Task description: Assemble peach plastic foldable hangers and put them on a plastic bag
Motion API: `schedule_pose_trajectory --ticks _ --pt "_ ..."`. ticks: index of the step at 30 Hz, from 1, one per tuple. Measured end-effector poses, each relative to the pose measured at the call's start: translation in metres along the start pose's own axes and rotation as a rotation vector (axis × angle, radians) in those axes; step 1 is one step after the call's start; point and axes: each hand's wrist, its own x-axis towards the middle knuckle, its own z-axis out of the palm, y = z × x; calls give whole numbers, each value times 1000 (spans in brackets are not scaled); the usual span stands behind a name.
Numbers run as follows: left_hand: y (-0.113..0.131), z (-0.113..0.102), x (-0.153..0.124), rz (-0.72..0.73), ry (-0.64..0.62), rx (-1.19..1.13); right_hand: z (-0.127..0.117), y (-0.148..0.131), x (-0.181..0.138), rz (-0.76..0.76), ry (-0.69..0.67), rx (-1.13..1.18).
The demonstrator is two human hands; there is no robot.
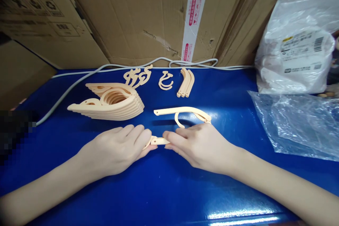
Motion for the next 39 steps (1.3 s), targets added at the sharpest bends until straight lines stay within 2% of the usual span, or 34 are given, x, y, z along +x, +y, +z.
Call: schedule_pose_trajectory --ticks 5,10,20,32,39 --pt "2 1 -2 -9 17 -10 -2 1 0 25 -75 95" --pt "2 0 -2 -11 51 -30 -3 1 0 27 -99 165" --pt "1 0 -3 6 28 -74 1 4 -2 24 -137 202" --pt "-2 4 -3 -45 -15 -285 6 -5 1 -30 23 -23" --pt "-4 4 -4 -64 -46 -355 9 -8 0 -29 50 -58"
